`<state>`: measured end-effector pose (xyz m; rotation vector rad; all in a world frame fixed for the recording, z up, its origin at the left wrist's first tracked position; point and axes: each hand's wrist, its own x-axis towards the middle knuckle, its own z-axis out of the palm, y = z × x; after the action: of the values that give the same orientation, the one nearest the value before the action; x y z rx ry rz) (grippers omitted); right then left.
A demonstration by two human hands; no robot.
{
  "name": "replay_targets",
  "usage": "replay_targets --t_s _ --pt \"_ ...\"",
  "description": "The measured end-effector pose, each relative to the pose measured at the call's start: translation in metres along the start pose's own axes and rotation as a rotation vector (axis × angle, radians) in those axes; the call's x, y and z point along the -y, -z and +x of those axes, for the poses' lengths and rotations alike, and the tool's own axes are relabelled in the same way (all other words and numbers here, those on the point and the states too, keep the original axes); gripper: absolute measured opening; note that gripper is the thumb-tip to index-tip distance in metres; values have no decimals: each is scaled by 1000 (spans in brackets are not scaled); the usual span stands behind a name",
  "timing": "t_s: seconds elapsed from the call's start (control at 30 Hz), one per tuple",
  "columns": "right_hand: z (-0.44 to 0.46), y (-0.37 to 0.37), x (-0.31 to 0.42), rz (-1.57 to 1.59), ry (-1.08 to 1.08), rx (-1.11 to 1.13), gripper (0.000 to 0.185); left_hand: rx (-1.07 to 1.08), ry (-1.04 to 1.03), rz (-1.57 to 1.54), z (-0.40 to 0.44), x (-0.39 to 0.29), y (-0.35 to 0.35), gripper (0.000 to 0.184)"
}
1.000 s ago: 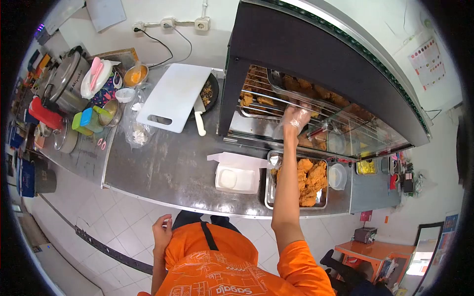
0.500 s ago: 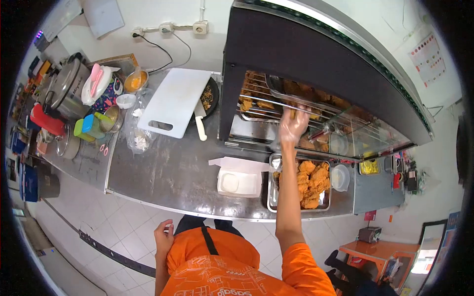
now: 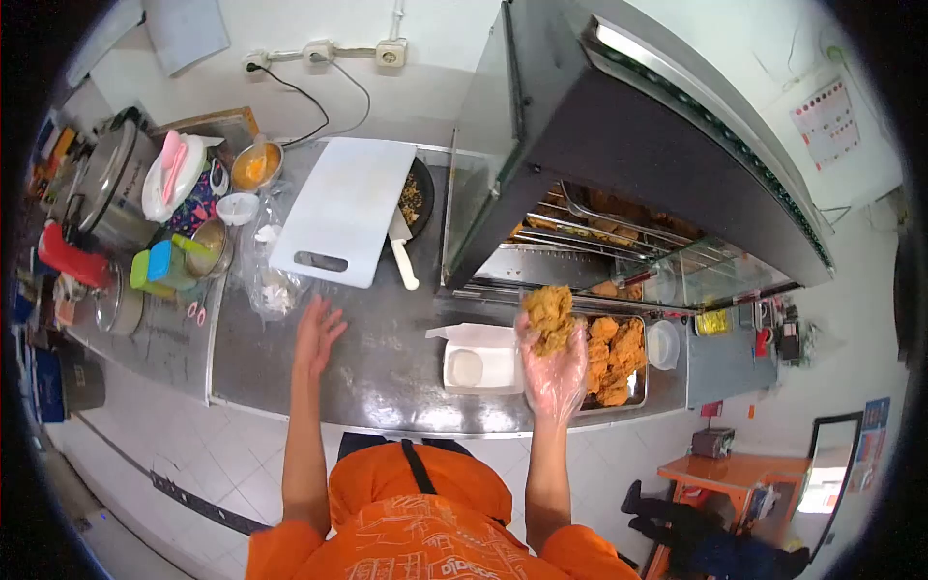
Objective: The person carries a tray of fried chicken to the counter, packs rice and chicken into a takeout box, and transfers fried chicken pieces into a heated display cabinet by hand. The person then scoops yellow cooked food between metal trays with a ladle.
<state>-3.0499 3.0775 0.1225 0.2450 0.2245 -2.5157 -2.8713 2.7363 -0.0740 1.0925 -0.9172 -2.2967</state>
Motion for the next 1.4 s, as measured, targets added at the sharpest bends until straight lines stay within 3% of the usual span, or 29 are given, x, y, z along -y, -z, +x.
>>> replay_targets --t_s 0.17,0.23,0.3,0.33,0.5,0.57,0.63,0.73,0.83,0.87,0.97,1.0,1.1,1.13,1.23,1.27,1.4 --pt "-26 19 -66 -99 -82 -93 59 5 78 -356 82 -34 -20 73" --pt "-26 45 -91 -98 -174 -110 59 -99 108 -335 87 -48 -28 62" --pt "-18 51 -129 -343 -159 -225 62 -157 134 -298 86 -67 -36 55" --pt "2 43 -160 -625 -222 -192 66 -117 80 -375 78 -102 -47 52" --pt "100 35 -239 -1167 -83 -219 67 31 -86 -378 78 -204 -82 51" --pt "159 56 -262 -1474 194 49 62 77 -98 -385 87 -233 -93 49" --pt "214 54 -290 -1509 281 132 63 96 -78 -425 100 -255 -105 48" --pt "273 47 -316 -2028 512 275 68 165 -44 -454 118 -264 -111 44" --pt "298 48 -331 -2635 507 265 72 171 -41 -453 125 -265 -118 41" --pt "301 62 -329 -2793 494 323 81 146 -36 -457 125 -266 -120 38" --pt "288 55 -325 -2897 358 276 89 136 -34 -466 124 -276 -124 36" --pt "283 60 -326 -2942 362 139 93 147 -44 -469 126 -280 -124 36" --pt "282 61 -309 -2720 -196 -230 92 172 -66 -477 135 -291 -124 38" --pt "280 68 -304 -2773 -48 -146 89 187 -73 -475 139 -295 -126 39" --pt "286 56 -288 -2641 -249 -155 82 211 -65 -476 148 -304 -128 42" --pt "288 83 -271 -2555 -97 -89 80 217 -52 -475 149 -307 -128 42" --pt "258 35 -260 -1648 -199 -316 69 255 -22 -481 155 -309 -123 39"
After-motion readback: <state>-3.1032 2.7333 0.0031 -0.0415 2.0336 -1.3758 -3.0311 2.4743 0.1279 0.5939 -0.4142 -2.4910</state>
